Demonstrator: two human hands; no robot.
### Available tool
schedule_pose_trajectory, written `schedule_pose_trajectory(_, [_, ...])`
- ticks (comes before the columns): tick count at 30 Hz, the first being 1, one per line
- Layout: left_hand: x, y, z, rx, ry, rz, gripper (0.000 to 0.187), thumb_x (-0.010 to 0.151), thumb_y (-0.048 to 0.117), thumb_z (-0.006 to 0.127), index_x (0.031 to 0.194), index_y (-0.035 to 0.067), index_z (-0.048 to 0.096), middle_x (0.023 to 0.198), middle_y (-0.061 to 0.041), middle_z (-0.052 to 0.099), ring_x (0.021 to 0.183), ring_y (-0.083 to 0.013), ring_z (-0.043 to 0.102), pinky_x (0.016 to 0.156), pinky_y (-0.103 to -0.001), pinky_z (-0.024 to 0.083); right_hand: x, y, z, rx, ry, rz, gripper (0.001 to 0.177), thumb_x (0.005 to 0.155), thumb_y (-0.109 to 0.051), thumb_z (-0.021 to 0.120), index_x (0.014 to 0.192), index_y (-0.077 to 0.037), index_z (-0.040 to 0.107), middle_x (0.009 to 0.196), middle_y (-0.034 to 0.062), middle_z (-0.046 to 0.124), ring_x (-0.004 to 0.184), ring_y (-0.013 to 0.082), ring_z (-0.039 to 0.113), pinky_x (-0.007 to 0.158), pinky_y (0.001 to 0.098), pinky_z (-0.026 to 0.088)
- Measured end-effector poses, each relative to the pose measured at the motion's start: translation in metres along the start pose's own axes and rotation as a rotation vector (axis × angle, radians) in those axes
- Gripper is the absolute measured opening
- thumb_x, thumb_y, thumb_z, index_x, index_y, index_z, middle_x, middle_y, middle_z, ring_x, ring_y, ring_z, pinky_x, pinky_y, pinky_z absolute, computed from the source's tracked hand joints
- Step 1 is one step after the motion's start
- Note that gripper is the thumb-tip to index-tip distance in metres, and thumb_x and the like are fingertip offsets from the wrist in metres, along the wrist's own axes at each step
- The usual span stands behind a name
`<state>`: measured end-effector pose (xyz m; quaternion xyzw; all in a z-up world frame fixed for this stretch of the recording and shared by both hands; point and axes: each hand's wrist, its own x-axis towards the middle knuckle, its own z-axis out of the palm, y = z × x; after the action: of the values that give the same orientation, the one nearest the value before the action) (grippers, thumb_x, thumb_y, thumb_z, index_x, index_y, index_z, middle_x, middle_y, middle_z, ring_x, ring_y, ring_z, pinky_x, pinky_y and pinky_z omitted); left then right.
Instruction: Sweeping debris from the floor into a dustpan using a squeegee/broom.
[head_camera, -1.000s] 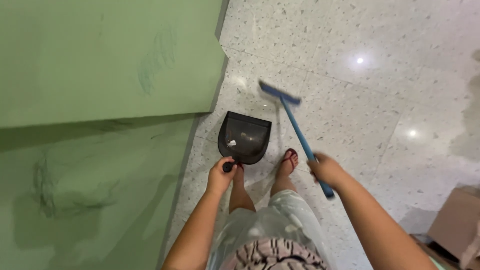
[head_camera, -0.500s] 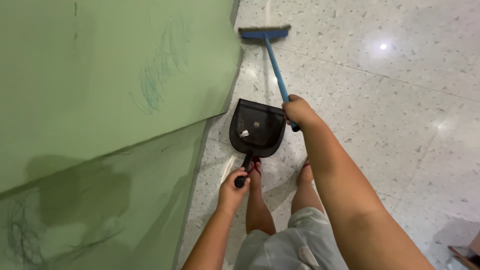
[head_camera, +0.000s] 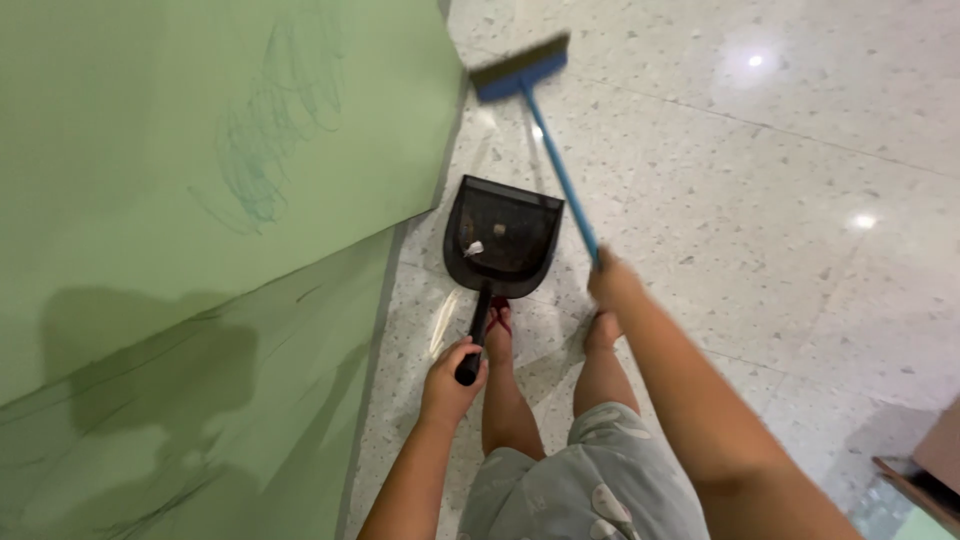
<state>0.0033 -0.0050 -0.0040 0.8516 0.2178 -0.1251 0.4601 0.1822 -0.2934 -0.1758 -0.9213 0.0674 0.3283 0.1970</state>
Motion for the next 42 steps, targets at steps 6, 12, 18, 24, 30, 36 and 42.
schedule_pose_trajectory(6, [0.005,0.01,-0.001,0.02,0.028,0.006,0.028,0.079,0.019,0.081,0.104,0.011,0.071,0.127,-0.013,0.072,0.112,-0.0343,0.069,0.094,-0.038,0.056,-0.16,0.112,0.031,0.186,-0.063,-0.221,0.055,0.089,-0.024,0.063,0.142,-0.014,0.055,0.094,0.0273,0.072,0.083,0.0449,0.071,0.073,0.0505,0.057])
schedule_pose_trajectory(12, [-0.02,-0.017,-0.011,0.008,0.085,-0.01,0.028,0.079,0.019,0.08,0.106,0.012,0.073,0.126,-0.014,0.072,0.114,-0.0334,0.07,0.095,-0.039,0.057,-0.222,-0.032,-0.104,0.407,-0.297,0.351,0.064,0.094,-0.023,0.054,0.157,-0.029,0.044,0.079,0.0171,0.07,0.06,0.0271,0.064,0.061,0.0435,0.055])
schedule_pose_trajectory(18, [-0.048,-0.018,-0.025,0.044,0.124,-0.057,0.028,0.079,0.019,0.081,0.105,0.012,0.074,0.127,-0.014,0.071,0.115,-0.0337,0.069,0.094,-0.039,0.057,-0.077,-0.044,-0.049,0.275,-0.017,0.027,0.061,0.1,-0.025,0.051,0.159,-0.021,0.037,0.093,0.0274,0.071,0.07,0.0364,0.068,0.063,0.0468,0.055])
schedule_pose_trajectory(24, [-0.05,-0.052,-0.026,-0.013,0.18,-0.063,0.031,0.078,0.016,0.081,0.107,0.011,0.074,0.126,-0.016,0.071,0.113,-0.0339,0.071,0.094,-0.038,0.057,-0.078,-0.087,0.011,0.135,-0.205,0.111,0.067,0.098,-0.021,0.042,0.162,-0.027,0.024,0.091,0.0295,0.07,0.068,0.0386,0.069,0.066,0.0497,0.056])
schedule_pose_trajectory(30, [-0.041,-0.046,-0.03,-0.005,0.125,-0.149,0.03,0.078,0.016,0.082,0.106,0.011,0.073,0.127,-0.016,0.072,0.112,-0.0334,0.071,0.094,-0.037,0.058,-0.203,-0.034,0.007,0.026,-0.087,-0.171,0.062,0.085,-0.011,0.055,0.147,-0.01,0.049,0.102,0.0334,0.067,0.088,0.0438,0.065,0.077,0.0504,0.054])
schedule_pose_trajectory(36, [-0.053,-0.046,-0.028,0.02,0.075,-0.129,0.031,0.078,0.014,0.082,0.108,0.012,0.074,0.13,-0.017,0.069,0.117,-0.0344,0.068,0.095,-0.038,0.055,-0.238,-0.009,-0.085,0.494,-0.507,0.52,0.061,0.098,-0.018,0.049,0.155,-0.04,0.051,0.076,0.0131,0.061,0.053,0.0226,0.048,0.048,0.0422,0.042])
schedule_pose_trajectory(42, [-0.076,-0.042,-0.019,-0.049,0.094,-0.013,0.03,0.078,0.011,0.08,0.107,0.012,0.073,0.131,-0.016,0.07,0.119,-0.0329,0.07,0.096,-0.039,0.057,-0.125,-0.014,-0.118,0.238,-0.198,0.268,0.067,0.097,-0.027,0.05,0.162,-0.033,0.033,0.085,0.022,0.072,0.06,0.0307,0.067,0.059,0.0453,0.055])
